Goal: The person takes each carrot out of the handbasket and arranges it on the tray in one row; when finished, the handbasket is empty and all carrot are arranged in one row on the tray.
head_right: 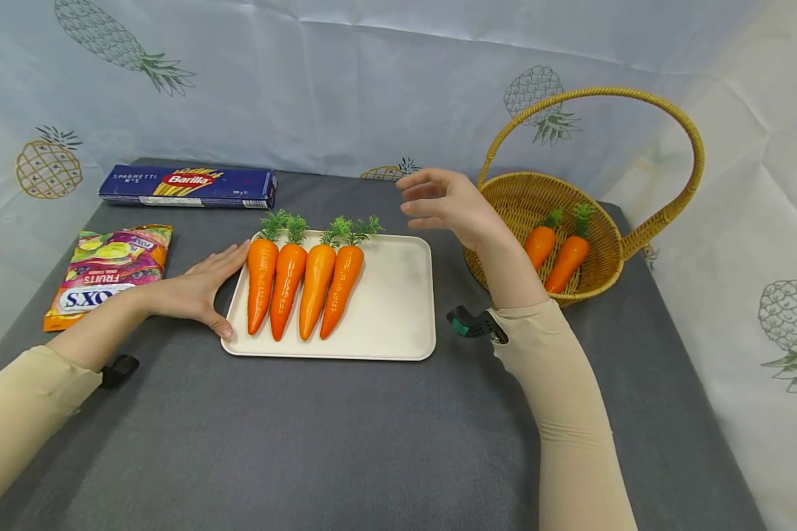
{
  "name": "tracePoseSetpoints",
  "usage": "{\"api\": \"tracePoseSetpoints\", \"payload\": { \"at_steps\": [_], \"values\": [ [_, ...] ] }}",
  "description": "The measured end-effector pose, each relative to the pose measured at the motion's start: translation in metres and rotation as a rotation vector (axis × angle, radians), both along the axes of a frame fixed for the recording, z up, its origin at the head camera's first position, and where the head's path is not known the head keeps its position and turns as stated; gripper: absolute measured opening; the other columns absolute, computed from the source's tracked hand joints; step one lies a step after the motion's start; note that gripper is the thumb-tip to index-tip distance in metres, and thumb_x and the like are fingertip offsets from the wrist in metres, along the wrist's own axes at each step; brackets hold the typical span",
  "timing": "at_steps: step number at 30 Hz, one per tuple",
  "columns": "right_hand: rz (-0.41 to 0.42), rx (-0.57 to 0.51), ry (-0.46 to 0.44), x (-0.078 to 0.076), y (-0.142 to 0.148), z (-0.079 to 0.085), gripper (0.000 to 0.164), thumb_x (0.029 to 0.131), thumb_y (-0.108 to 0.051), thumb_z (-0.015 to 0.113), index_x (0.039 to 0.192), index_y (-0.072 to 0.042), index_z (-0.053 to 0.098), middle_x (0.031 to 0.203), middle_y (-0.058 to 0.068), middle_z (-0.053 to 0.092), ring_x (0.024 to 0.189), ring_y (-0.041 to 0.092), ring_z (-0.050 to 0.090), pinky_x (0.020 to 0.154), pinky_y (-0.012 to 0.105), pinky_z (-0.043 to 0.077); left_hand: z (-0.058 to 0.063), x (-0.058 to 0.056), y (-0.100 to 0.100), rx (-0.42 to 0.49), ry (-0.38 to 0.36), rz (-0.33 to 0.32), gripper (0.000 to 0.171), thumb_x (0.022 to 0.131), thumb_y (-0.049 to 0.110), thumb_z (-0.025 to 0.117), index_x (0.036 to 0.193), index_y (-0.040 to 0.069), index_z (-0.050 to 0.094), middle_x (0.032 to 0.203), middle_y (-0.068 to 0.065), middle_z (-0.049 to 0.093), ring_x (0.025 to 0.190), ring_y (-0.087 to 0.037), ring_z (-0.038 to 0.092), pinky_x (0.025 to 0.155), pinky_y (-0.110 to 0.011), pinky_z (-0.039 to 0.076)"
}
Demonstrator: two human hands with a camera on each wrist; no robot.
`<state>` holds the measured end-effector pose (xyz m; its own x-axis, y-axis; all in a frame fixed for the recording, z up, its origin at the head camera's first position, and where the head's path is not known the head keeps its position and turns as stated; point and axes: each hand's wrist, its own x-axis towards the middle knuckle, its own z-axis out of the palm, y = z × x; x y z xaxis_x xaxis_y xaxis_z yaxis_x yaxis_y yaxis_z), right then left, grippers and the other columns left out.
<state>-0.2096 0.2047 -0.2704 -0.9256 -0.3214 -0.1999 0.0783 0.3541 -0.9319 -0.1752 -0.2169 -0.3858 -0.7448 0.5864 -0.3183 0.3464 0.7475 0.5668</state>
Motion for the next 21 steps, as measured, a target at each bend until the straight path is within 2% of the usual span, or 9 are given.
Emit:
{"api": "tracePoseSetpoints", "payload": {
  "at_steps": [10, 16, 21],
  "values": [
    [-0.034, -0.071, 0.013, 0.002, 0.017, 0.013, 0.038, 0.095, -0.008, 0.064, 0.132, -0.009, 0.056, 0.125, 0.003, 0.057, 0.107, 0.014, 0.064, 0.088, 0.025, 0.059, 0.000, 0.000, 0.000, -0.002, 0.002, 0.004, 0.146, 0.060, 0.048, 0.091, 0.159, 0.009, -0.009, 0.168, -0.017, -0.010, 0.154, -0.045, -0.010, 0.119, -0.070, -0.004],
    [-0.041, -0.166, -0.004, 0.004, 0.028, 0.019, 0.040, 0.093, -0.007, 0.065, 0.132, -0.006, 0.054, 0.123, 0.004, 0.056, 0.111, 0.019, 0.062, 0.088, 0.025, 0.059, -0.001, 0.000, 0.000, 0.002, -0.007, -0.001, 0.146, 0.061, 0.049, 0.091, 0.159, 0.010, -0.010, 0.168, -0.017, -0.011, 0.154, -0.045, -0.011, 0.119, -0.070, -0.005],
    [-0.045, -0.211, 0.011, 0.007, 0.040, 0.024, 0.040, 0.092, -0.007, 0.067, 0.131, -0.005, 0.056, 0.123, 0.006, 0.058, 0.105, 0.017, 0.066, 0.086, 0.025, 0.060, 0.000, 0.000, 0.001, 0.006, 0.001, 0.004, 0.146, 0.060, 0.047, 0.091, 0.159, 0.009, -0.009, 0.168, -0.017, -0.010, 0.154, -0.045, -0.010, 0.120, -0.069, -0.005]
  ]
}}
